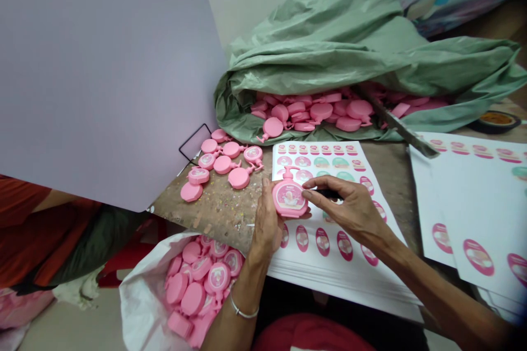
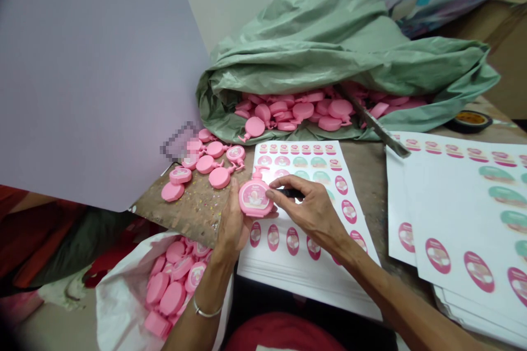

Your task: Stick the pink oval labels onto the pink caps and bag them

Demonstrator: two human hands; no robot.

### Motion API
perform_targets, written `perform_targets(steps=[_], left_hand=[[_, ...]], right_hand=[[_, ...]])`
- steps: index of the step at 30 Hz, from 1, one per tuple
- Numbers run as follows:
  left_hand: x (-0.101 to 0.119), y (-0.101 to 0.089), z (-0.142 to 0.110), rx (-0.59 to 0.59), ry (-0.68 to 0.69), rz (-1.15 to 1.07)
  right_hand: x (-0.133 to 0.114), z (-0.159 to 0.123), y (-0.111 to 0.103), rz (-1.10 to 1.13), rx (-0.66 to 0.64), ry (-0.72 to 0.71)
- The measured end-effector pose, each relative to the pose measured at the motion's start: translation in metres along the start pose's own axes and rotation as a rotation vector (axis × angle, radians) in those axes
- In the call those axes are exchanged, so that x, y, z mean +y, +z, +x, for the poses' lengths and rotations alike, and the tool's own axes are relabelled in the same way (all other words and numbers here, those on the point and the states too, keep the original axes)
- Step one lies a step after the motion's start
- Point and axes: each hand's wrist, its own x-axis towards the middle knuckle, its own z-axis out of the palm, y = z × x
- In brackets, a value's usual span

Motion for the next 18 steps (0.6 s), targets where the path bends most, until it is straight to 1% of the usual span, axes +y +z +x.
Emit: perform_targets(steps=[10, 15, 18], left_hand=[[0.0011, 0.0007, -0.0005, -0.004, 0.02, 0.009], [0.0023, 0.001, -0.0009, -0.065, 0.02, -0.038], [0.0033, 0.0003, -0.003, -0.107, 0.048, -0.024]], right_hand=[[-0.0033, -0.0001, 0.0, -0.021, 0.009, -0.039], [-0.0046, 0.0001, 0.0008, -0.039, 0.017, -0.048], [-0.0034, -0.0009, 0.0019, -0.054, 0.02, -0.052]])
